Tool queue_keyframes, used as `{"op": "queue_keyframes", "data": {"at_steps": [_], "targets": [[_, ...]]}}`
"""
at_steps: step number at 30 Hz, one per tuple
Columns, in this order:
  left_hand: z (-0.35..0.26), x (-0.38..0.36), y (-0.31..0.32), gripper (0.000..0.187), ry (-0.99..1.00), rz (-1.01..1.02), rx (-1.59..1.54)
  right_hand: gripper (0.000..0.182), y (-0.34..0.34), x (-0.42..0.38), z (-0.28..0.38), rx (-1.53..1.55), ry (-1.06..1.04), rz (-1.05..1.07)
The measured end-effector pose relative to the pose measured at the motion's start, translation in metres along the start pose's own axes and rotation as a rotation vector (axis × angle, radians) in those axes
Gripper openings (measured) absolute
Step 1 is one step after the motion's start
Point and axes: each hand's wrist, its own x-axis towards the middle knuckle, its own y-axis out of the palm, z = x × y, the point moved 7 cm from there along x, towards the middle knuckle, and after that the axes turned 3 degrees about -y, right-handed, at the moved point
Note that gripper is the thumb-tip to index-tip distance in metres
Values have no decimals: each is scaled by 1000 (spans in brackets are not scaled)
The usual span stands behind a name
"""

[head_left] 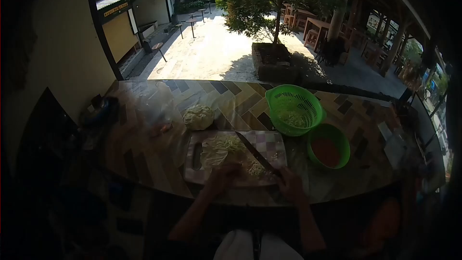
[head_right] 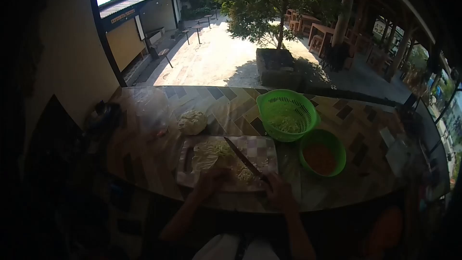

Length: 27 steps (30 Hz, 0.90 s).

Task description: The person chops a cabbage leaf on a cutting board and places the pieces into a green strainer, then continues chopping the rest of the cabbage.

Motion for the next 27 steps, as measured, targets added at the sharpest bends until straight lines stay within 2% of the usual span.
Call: {"op": "queue_keyframes", "data": {"at_steps": [2,5,8,11,14,17,23,26,27], "targets": [[-5,-1,-3,28,130,10,42,29,-1,-9,11,45,25,43],[-8,4,-9,26,202,-80,98,28,-2,-3,19,-77,72,113],[-7,-5,-9,23,96,-130,117,26,-5,-3,28,-119,10,89],[-3,-5,-2,18,33,-125,36,24,-8,-5,31,-119,49,99],[-14,0,-1,15,156,-93,33,24,-4,-10,24,-121,85,41],[-24,0,-1,13,177,-150,-25,25,-1,-13,16,-43,135,1],[-8,8,10,13,130,-128,-69,27,-16,-20,-6,-32,247,-76],[-5,8,16,14,-1,-155,-250,27,-20,-23,-10,-45,286,-47],[-8,9,17,14,14,-169,-208,27,-21,-24,-12,-48,276,-80]]}}
